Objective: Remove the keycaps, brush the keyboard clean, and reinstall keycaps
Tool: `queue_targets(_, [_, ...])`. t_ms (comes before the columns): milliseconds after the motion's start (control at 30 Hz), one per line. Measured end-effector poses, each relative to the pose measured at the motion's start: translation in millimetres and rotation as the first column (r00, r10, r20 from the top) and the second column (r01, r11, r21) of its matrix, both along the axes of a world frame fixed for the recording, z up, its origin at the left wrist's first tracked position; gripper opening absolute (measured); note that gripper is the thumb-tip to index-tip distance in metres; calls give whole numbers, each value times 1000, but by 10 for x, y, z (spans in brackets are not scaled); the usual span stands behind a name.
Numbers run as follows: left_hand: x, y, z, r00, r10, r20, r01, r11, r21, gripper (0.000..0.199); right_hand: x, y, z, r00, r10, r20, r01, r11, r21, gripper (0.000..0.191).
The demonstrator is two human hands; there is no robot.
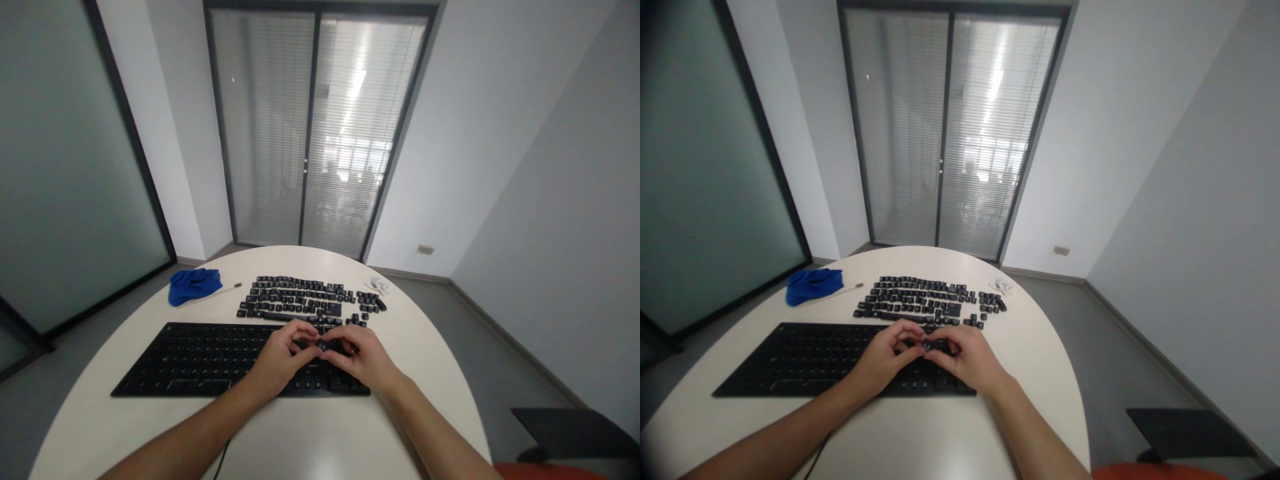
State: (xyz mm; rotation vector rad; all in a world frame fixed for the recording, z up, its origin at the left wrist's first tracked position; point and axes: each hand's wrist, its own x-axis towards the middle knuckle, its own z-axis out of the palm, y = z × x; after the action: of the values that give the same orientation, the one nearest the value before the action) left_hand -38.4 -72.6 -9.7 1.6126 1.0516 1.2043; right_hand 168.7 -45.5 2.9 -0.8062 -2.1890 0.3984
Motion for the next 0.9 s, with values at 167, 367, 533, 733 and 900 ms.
queue_targets(167, [3, 8, -1, 1000, -21, 17, 22, 1000, -10, 25, 22, -21, 52, 999, 44, 20, -44, 999, -22, 32])
queue_targets(367, [-5, 12, -6, 999, -54, -2, 54, 998, -18, 28, 28, -10, 24, 999, 50, 21, -49, 997, -52, 22])
queue_targets(533, [-7, 8, -42, 998, -68, 1, 68, 998, -13, 25, 30, 11, -33, 999, 26, 25, -25, 998, -54, 26])
queue_targets(733, [-15, 18, -106, 990, -132, 48, 132, 991, -13, 24, 24, 10, -36, 999, 33, 28, -33, 999, -31, 27])
queue_targets(900, [-15, 5, -57, 991, -114, -71, 116, 993, 35, 26, 105, 53, 26, 999, -16, 30, 17, 998, -57, 28])
